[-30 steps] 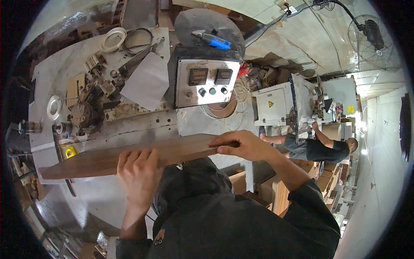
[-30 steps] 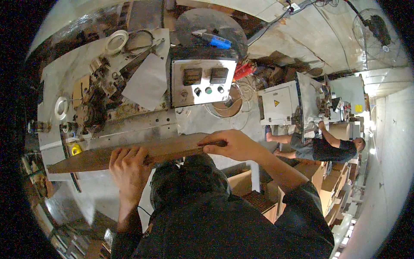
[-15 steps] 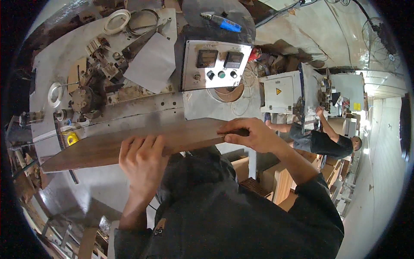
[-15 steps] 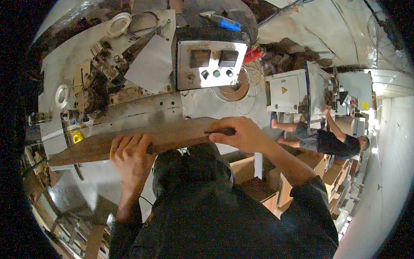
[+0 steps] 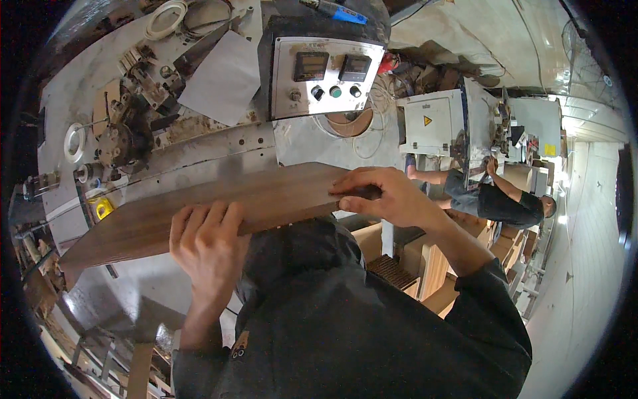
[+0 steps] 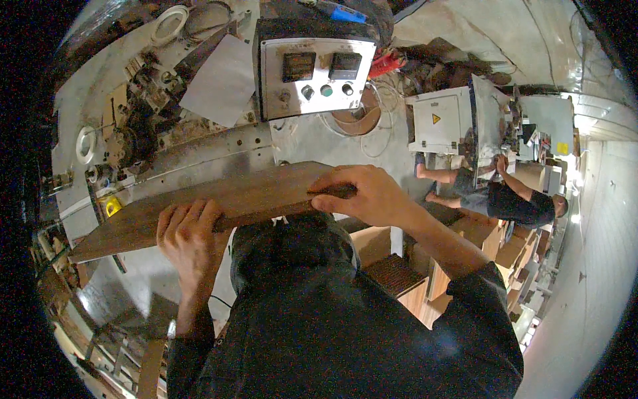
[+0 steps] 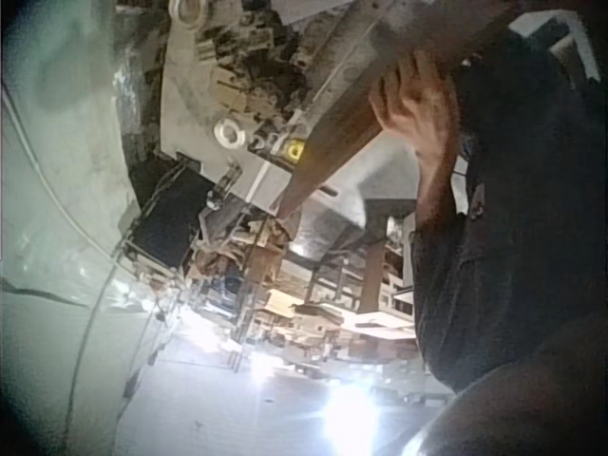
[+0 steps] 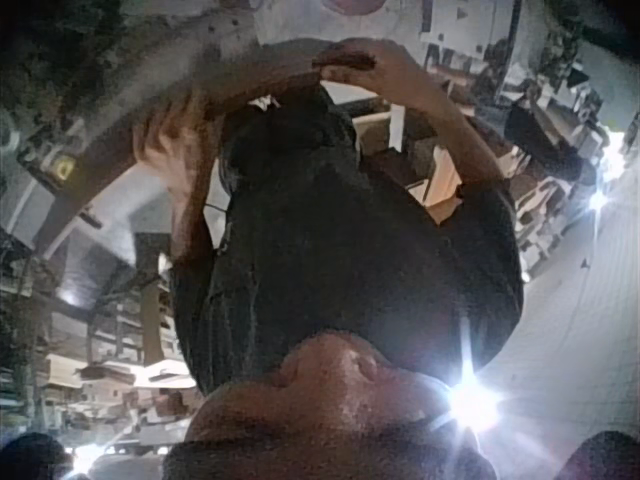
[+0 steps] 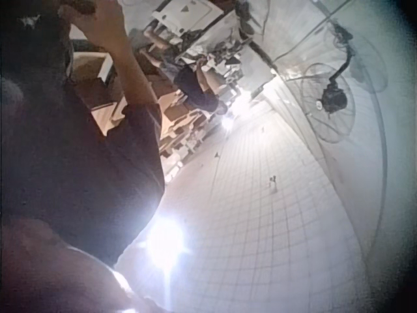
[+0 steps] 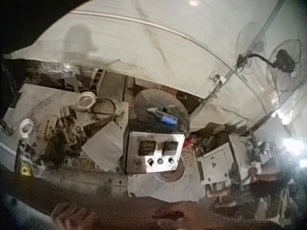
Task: The person applies edging to the side of a wooden board using a heat gun and then trims the excess by hand.
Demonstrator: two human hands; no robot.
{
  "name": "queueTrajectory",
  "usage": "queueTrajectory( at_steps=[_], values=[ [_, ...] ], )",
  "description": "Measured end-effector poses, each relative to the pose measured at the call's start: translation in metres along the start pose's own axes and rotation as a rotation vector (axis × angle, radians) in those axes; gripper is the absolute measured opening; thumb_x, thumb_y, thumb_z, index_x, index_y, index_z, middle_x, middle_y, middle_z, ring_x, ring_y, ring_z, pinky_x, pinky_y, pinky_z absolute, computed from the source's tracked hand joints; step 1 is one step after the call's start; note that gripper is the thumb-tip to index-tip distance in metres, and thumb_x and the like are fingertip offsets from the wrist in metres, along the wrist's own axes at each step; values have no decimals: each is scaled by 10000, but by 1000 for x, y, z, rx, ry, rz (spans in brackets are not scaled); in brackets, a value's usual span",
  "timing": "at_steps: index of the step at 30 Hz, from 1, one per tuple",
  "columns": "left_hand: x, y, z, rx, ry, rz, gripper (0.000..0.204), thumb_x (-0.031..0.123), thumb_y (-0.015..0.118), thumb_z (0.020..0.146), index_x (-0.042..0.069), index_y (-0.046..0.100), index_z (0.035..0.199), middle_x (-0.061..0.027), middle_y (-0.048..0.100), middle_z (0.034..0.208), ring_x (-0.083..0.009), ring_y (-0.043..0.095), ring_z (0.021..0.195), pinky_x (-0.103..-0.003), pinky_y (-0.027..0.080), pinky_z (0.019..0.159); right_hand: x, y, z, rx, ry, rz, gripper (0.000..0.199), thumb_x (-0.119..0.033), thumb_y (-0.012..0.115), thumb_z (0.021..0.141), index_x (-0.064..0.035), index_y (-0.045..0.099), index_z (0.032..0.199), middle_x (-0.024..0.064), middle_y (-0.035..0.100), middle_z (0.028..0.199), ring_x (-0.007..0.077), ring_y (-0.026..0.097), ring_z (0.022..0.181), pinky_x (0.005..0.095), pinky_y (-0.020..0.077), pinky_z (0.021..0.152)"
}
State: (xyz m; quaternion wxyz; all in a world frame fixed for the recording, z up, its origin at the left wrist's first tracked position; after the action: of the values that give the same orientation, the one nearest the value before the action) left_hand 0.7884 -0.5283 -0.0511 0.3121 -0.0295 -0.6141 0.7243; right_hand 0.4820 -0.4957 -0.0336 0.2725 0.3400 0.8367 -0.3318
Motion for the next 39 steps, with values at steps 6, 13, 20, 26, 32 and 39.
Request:
queueTrajectory(
  at_steps=[6, 13, 20, 26, 32, 39],
  values=[
    [1, 0, -2, 17, 10, 1, 240, 105, 798, 629, 130, 641, 808, -20, 682, 821, -230, 709, 852, -406, 562, 920, 1, 4, -2, 13, 9, -49, 357, -285, 779, 1030, -11, 774, 1258, 130, 767, 1269, 214, 736, 1130, 328, 565, 993],
    [2, -1, -4, -2, 11, 6, 245, 102, 795, 614, 133, 638, 800, -17, 679, 816, -227, 710, 851, -398, 560, 916, 0, 5, -2, 38, -7, -84, 380, -317, 798, 1010, -15, 784, 1240, 138, 775, 1270, 225, 741, 1143, 340, 566, 997],
    [1, 4, -5, 12, 22, 5, 226, 90, 776, 625, 127, 640, 801, -13, 692, 830, -218, 718, 867, -398, 560, 909, -3, 6, -3, 60, 17, -82, 354, -290, 812, 984, -21, 798, 1213, 143, 786, 1245, 242, 758, 1102, 346, 575, 980],
    [1, 3, -6, 24, 28, 27, 205, 133, 795, 663, 124, 640, 796, -12, 691, 827, -214, 710, 840, -394, 562, 906, -6, 7, -3, 79, 55, -97, 337, -260, 822, 949, -19, 806, 1185, 145, 793, 1230, 245, 761, 1109, 344, 572, 991],
    [1, 2, -6, 42, 35, 30, 222, 164, 813, 669, 124, 642, 804, -11, 686, 826, -210, 702, 835, -395, 559, 909, -7, 10, -2, 85, 74, -102, 326, -237, 821, 933, -11, 804, 1168, 142, 796, 1222, 237, 760, 1111, 334, 563, 1002],
    [1, -2, -9, 1, 35, 14, 251, 150, 822, 645, 125, 651, 827, -17, 683, 842, -229, 698, 866, -405, 552, 930, 0, 16, -3, 131, 78, -134, 325, -220, 818, 897, -3, 802, 1138, 138, 803, 1192, 216, 762, 1098, 325, 563, 995]
  ],
)
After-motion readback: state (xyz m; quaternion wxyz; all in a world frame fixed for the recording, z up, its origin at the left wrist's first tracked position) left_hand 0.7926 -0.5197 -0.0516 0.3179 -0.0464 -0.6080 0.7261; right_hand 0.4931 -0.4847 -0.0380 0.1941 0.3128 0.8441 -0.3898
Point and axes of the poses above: each hand's wrist, its own z-axis towards the middle knuckle, its own y-axis out of the palm, x = y × z, the point moved 3 cm from there along z, towards the middle knuckle
